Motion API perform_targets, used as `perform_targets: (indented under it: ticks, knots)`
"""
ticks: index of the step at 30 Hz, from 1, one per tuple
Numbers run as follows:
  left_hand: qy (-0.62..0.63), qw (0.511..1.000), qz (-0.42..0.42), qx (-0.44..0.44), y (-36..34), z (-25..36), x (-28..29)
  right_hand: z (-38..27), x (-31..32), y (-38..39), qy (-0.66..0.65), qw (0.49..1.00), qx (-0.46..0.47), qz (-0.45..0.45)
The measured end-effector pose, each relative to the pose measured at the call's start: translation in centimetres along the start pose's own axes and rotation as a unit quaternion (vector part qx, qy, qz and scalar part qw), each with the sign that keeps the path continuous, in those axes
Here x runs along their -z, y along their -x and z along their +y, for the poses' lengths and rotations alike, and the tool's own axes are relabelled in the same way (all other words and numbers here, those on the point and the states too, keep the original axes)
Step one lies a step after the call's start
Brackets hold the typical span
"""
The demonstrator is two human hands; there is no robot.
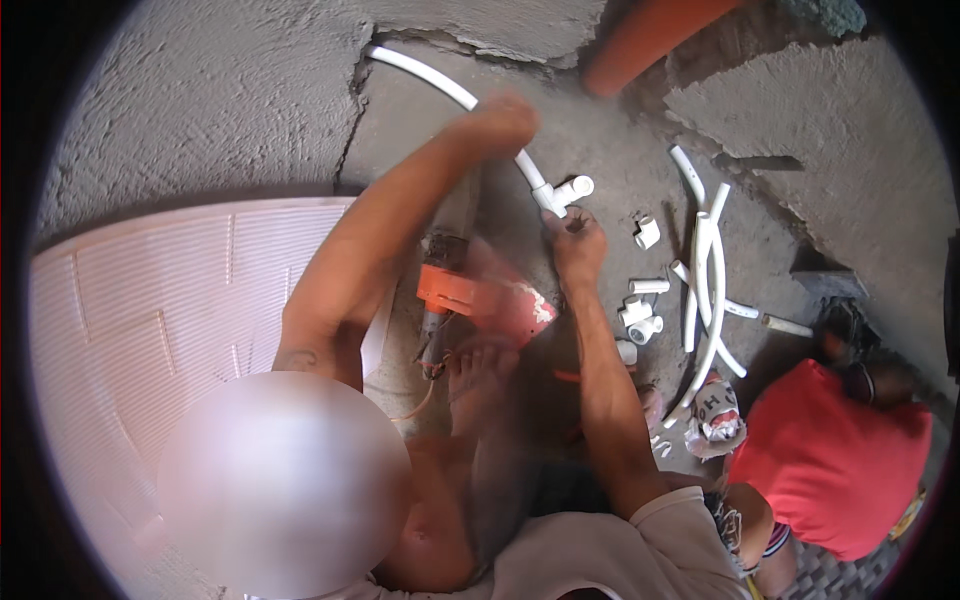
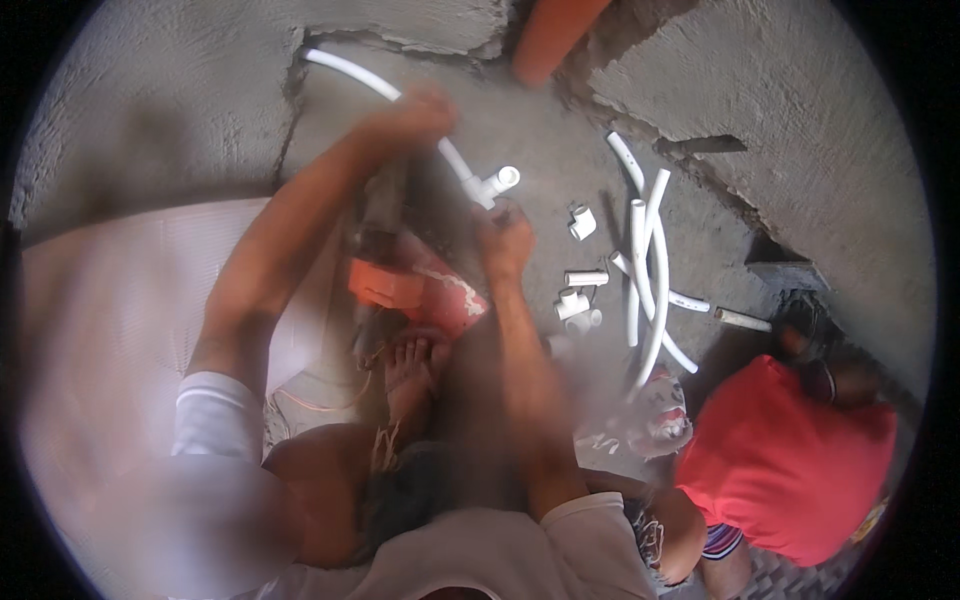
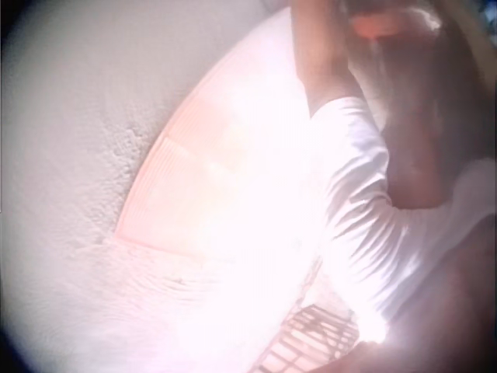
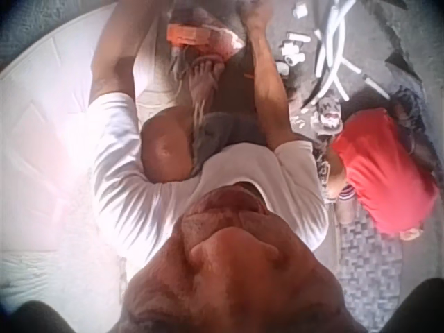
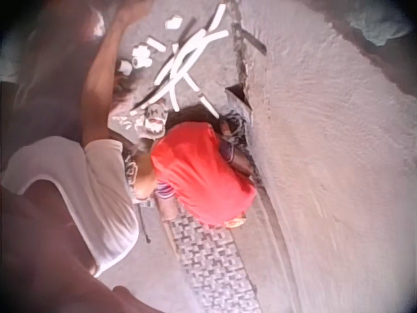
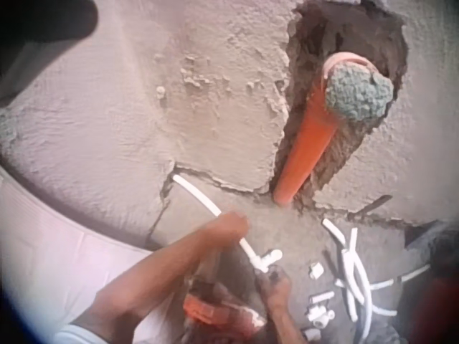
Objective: Fitting and marking PVC pipes and connectors for an installation.
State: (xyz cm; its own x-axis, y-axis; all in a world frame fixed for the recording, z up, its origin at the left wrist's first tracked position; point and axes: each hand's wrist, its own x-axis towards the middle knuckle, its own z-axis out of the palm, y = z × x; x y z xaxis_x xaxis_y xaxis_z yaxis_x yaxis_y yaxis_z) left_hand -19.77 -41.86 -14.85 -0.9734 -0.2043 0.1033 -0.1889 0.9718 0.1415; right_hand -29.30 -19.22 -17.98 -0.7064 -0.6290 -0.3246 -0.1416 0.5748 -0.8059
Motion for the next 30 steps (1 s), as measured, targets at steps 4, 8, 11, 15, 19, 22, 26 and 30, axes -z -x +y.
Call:
perform_targets:
  ticks: [4,8,11,15,19,22,26,30]
  knots:
    - [0.032,0.992,-0.114,0.050,-1.3,1.5,-2.1,0.5,-0.1,-0.4,-0.008,1.000,0.014,0.018]
    - [-0.023,0.975,-0.220,0.029,-2.7,1.1,-1.9,0.4,-0.3,-0.6,-0.100,0.994,-0.036,0.004]
    - [0.024,0.975,-0.217,-0.030,-2.1,-0.1,-1.8,-0.2,-0.8,-0.4,-0.156,0.986,-0.051,-0.013]
    - [0.069,0.962,-0.263,-0.008,-3.1,0.9,-0.7,0.0,-0.2,-0.2,-0.216,0.974,-0.066,-0.033]
    - [0.083,0.967,-0.240,-0.008,-3.1,1.0,0.4,0.2,0.1,-0.3,-0.274,0.956,-0.089,-0.055]
    - [0.117,0.959,-0.254,0.051,-3.0,1.2,0.5,0.2,0.2,-0.5,-0.202,0.974,-0.067,-0.081]
    - [0.126,0.960,-0.245,0.048,-2.4,1.1,0.8,-1.1,1.2,0.1,-0.279,0.945,-0.121,-0.120]
    - [0.123,0.961,-0.245,0.028,-2.5,0.4,0.6,-1.0,1.4,-0.1,-0.358,0.911,-0.140,-0.149]
